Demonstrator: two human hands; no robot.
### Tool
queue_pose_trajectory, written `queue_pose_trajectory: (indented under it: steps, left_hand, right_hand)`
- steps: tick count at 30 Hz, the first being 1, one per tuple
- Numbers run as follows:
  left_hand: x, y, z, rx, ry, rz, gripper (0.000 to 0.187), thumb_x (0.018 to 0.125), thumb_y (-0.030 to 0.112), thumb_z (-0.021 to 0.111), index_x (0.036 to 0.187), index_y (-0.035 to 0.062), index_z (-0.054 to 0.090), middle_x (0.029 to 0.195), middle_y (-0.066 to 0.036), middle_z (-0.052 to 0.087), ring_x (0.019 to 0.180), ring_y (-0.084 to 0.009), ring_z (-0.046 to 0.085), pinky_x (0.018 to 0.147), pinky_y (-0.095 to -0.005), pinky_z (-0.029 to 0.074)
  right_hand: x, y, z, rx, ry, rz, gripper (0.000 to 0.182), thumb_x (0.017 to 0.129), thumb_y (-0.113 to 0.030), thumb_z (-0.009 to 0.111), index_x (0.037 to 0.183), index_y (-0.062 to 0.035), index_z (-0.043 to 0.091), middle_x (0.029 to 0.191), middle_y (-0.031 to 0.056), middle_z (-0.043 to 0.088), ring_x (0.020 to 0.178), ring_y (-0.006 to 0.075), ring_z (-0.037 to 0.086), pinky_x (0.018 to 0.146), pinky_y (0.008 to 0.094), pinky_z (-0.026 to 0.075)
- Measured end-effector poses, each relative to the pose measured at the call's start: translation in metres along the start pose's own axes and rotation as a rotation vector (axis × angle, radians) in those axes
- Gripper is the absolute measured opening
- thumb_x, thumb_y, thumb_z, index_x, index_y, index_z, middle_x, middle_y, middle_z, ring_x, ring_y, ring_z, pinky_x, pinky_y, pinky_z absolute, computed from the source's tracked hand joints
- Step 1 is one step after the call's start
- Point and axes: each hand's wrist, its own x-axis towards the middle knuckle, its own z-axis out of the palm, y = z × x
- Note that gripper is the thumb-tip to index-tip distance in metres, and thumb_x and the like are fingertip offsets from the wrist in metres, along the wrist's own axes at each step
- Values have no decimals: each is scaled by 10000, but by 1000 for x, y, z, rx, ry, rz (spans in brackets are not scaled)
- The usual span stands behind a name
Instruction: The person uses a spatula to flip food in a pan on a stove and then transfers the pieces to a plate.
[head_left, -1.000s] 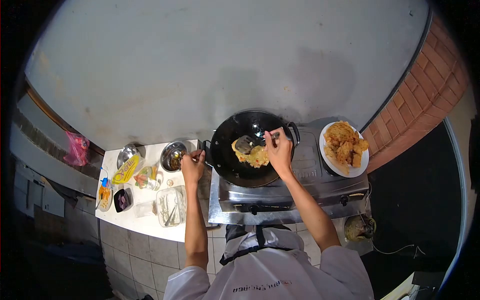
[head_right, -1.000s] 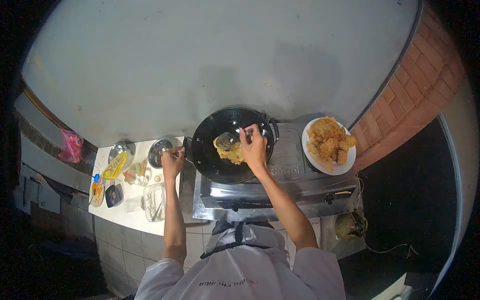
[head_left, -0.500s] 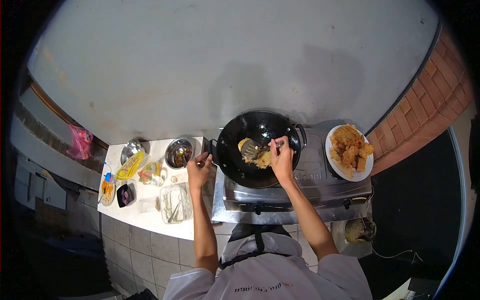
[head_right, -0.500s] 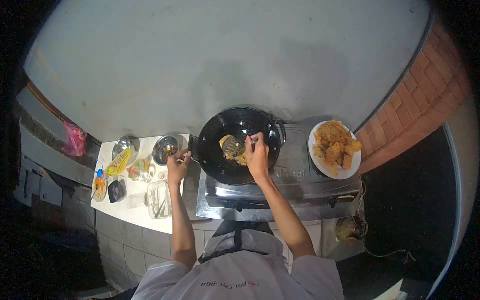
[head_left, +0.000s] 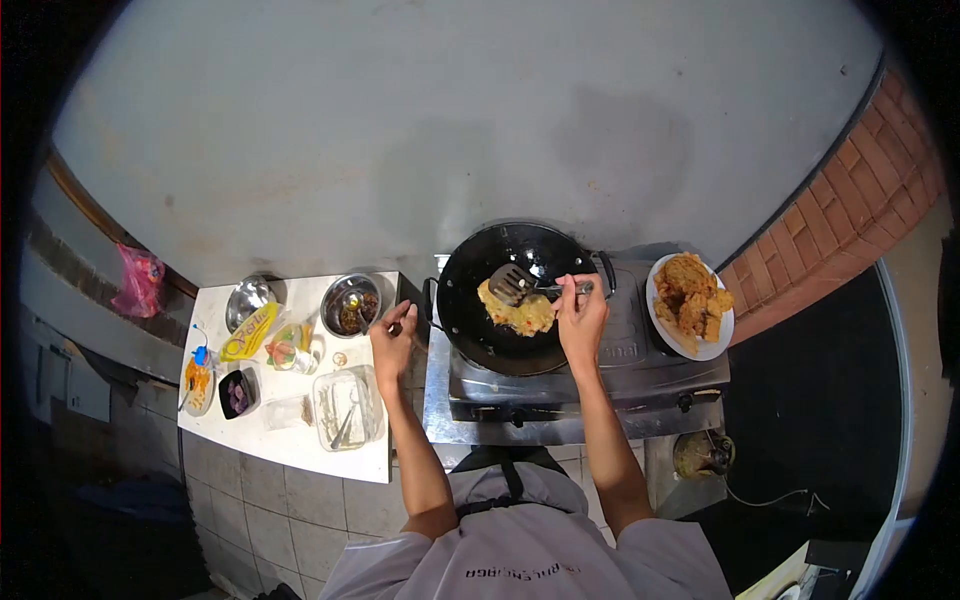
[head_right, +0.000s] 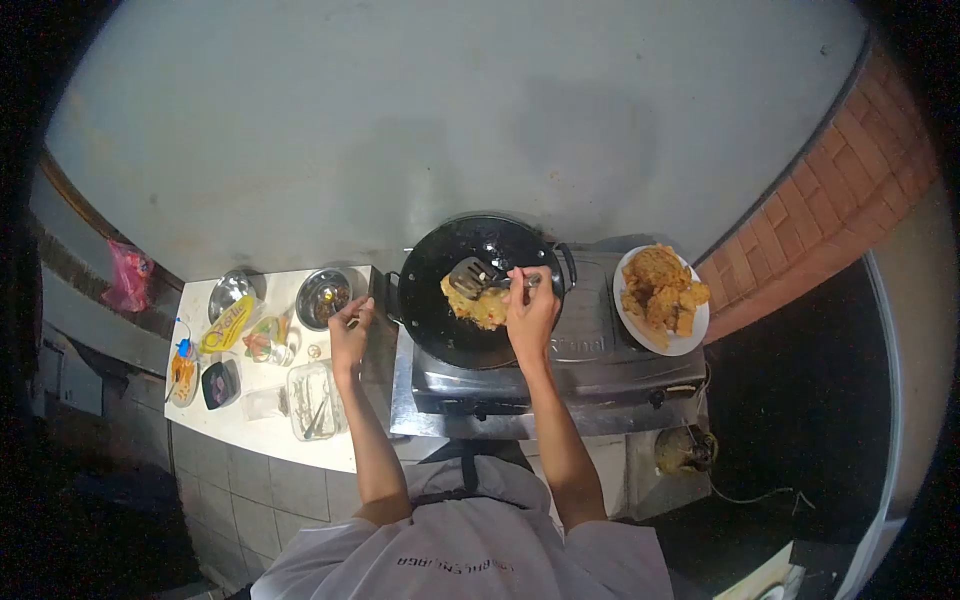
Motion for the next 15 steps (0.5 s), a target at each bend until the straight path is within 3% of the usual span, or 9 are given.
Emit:
queue_pose_trajectory:
  steps: [3, 6, 9, 13, 15]
  left_hand:
    - [6, 1, 4, 9, -44, 4, 378, 874, 272, 648, 1085, -42, 640, 867, -70, 656, 809, -122, 564, 793, -274, 444]
    - [12, 2, 8, -3, -77, -32, 392, 865, 272, 657, 1095, -45, 634, 977, -139, 678, 855, -157, 612, 813, -303, 466]
    - [13, 1, 12, 36, -108, -10, 409, 852, 274, 672, 1106, -45, 629, 963, -140, 681, 837, -152, 610, 795, -305, 473]
    - [19, -5, 14, 139, -132, 28, 445, 832, 280, 691, 1119, -53, 619, 819, -92, 664, 730, -127, 566, 723, -280, 468]
    - [21, -6, 15, 157, -123, 38, 462, 825, 287, 699, 1127, -52, 615, 799, -82, 651, 713, -122, 552, 709, -277, 463]
  right_hand:
    - [-8, 8, 10, 25, 37, 63, 149, 911, -130, 576, 901, -3, 499, 703, 115, 644, 553, 156, 631, 512, 299, 466]
    - [-27, 15, 21, 62, 94, 174, 149, 913, -129, 577, 895, -5, 497, 669, 101, 626, 552, 141, 636, 491, 287, 463]
    - [-41, 15, 27, 73, 161, 195, 144, 922, -117, 560, 895, 3, 486, 661, 93, 623, 543, 136, 626, 469, 272, 460]
    - [-52, 22, 31, 4, 200, 219, 148, 932, -105, 534, 896, 21, 465, 648, 99, 611, 523, 137, 604, 488, 274, 463]
    - [-57, 23, 33, 49, 242, 148, 143, 937, -117, 527, 930, 12, 465, 664, 99, 617, 558, 137, 618, 513, 272, 468]
